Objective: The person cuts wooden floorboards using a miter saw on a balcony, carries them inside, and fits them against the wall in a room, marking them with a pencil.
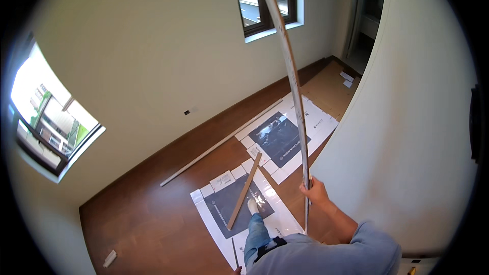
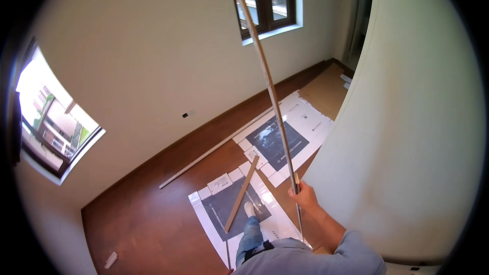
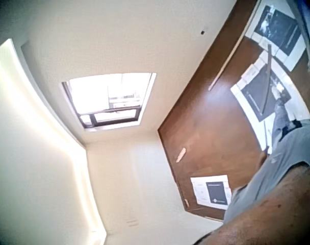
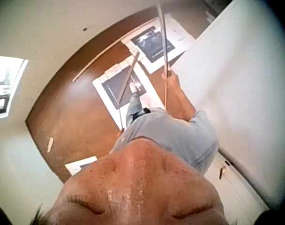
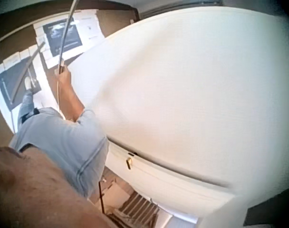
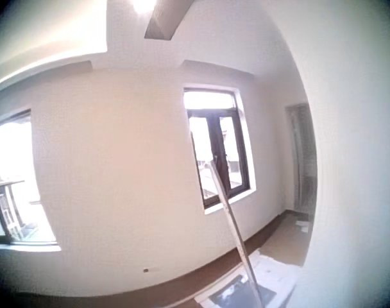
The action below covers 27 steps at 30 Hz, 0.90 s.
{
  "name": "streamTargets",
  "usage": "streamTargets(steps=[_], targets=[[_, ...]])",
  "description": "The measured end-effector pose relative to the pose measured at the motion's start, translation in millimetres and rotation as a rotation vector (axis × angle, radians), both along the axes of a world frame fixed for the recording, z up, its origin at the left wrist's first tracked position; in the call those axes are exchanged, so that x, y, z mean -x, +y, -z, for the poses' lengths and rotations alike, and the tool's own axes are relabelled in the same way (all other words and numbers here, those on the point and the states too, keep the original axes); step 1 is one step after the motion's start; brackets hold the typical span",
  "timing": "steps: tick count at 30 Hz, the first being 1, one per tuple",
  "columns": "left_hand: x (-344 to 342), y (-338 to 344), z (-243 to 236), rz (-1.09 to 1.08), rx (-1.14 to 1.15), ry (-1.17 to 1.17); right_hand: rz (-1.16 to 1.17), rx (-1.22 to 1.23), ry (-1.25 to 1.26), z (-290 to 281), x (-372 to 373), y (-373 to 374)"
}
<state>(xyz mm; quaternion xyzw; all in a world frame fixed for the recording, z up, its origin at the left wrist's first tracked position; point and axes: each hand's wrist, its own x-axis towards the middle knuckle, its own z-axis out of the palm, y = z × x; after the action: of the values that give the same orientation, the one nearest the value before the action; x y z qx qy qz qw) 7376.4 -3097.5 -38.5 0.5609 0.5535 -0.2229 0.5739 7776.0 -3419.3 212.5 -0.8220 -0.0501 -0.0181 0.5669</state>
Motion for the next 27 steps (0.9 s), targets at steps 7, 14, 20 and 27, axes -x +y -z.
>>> streamTargets(steps=[7,14,20,27], targets=[[-171,102,-17,0.190,0.038,0.056,0.117,-0.105,-0.002,-90,-157,50],[-398,220,-75,0.295,-0.006,0.121,0.340,-0.241,0.008,-117,-287,42],[-626,238,-158,0.395,-0.082,-0.074,0.525,-0.281,-0.092,-101,-411,4],[-757,226,-129,0.480,-0.016,-0.053,0.565,-0.195,0.085,-129,-578,-13]])
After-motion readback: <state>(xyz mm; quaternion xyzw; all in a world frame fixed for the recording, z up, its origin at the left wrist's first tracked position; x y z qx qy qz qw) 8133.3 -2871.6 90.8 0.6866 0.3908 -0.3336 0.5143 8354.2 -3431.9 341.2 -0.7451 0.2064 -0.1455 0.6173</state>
